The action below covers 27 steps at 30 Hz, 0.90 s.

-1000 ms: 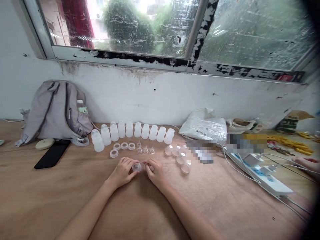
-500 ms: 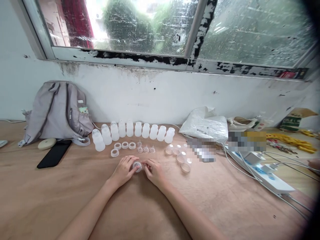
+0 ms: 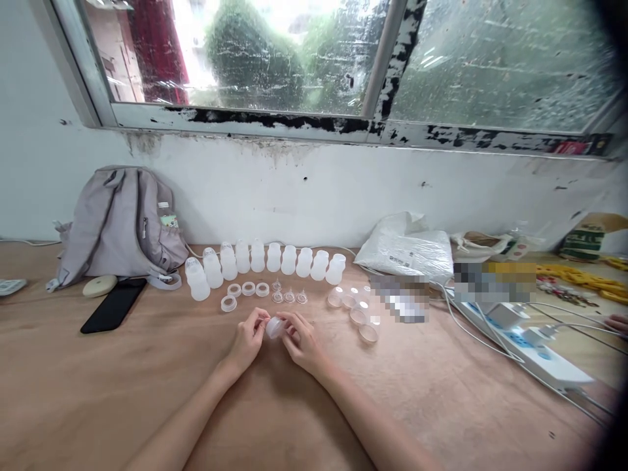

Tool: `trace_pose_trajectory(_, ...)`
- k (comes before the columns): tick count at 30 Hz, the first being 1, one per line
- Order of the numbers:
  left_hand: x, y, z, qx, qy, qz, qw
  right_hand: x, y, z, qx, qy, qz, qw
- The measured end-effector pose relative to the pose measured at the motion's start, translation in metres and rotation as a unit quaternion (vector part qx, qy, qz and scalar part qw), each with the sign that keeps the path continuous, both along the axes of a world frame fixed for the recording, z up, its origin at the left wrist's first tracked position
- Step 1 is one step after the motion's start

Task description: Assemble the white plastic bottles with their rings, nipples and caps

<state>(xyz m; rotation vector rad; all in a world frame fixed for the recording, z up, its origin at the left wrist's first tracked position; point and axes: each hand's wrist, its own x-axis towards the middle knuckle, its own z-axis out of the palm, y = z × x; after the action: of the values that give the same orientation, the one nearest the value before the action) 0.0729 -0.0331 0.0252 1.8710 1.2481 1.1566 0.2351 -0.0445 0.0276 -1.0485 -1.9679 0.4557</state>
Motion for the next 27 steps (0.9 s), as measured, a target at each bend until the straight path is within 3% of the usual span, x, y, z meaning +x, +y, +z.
trace_pose_trajectory(6,0.01,-0.005,-0.003,-0.055,-0.074,-0.046,0.995,-0.005,-0.002,-0.008,0.015,-0.016,-0.017,1.0)
trace_pose_trajectory(12,0.014,-0.012,0.003,-0.083,-0.103,-0.028,0.991,-0.005,0.001,-0.013,0.011,0.012,-0.059,0.998)
trace_pose_trajectory(15,0.014,-0.014,0.006,-0.107,-0.132,-0.086,0.982,-0.007,0.002,-0.012,-0.003,0.023,-0.073,0.997)
trace_pose_trajectory(18,0.014,-0.013,0.005,-0.116,-0.134,-0.125,0.976,-0.008,0.003,-0.009,-0.057,0.069,-0.08,0.993)
trace_pose_trajectory(22,0.015,-0.011,0.002,-0.106,-0.114,-0.118,0.981,-0.009,0.006,-0.007,-0.148,0.134,-0.072,0.977)
trace_pose_trajectory(27,0.014,-0.013,0.003,-0.073,-0.061,-0.113,0.989,-0.007,0.012,-0.012,-0.187,0.173,-0.059,0.965)
